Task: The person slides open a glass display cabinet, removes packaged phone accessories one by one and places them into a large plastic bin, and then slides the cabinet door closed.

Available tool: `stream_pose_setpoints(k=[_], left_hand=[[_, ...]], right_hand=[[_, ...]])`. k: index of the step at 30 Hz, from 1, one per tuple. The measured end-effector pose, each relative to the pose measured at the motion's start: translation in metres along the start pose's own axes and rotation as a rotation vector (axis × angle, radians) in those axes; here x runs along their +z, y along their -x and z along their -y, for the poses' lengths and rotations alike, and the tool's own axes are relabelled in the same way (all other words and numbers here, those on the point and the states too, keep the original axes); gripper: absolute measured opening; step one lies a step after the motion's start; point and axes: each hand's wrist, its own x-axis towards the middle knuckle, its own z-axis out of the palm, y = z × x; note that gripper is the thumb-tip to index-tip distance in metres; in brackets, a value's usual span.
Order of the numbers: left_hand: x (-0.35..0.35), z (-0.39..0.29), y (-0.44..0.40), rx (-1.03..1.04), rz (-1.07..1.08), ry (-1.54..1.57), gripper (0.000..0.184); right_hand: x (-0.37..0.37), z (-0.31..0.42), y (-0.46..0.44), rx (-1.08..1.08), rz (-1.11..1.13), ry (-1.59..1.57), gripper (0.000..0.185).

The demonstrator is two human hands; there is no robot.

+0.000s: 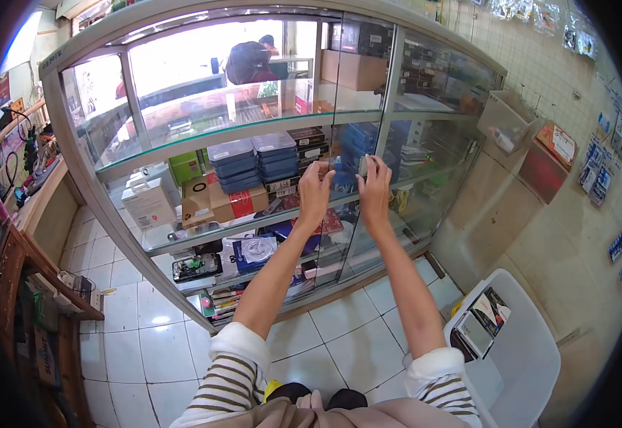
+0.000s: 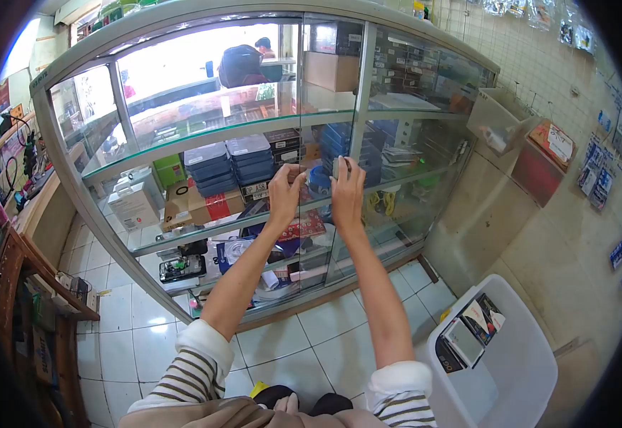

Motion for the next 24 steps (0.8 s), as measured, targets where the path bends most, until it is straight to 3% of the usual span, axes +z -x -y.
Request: stream_pose_setpoints(k=[7, 16, 18, 24], left_hand=[[-0.007, -0.005, -0.005, -0.031, 0.089, 0.021, 0.013], [0.001, 0.011, 0.001, -0.037, 0.133, -0.016, 0.015], [0.003, 0.016, 0.002, -0.047, 0.16, -0.016, 0.014], [-0.004, 0.012, 0.002, -0.079, 0.209, -0.042, 0.012]], right_hand=[[0.032, 0.014, 0.017, 0.382, -0.13, -0.235, 0.052], [0.012, 0.008, 0.009, 0.169, 0.03, -0.085, 0.062], [0.01, -0.006, 0.008, 0.005, 0.07, 0.09, 0.06], [0.009, -0.023, 0.004, -0.17, 0.009, 0.158, 0.062]])
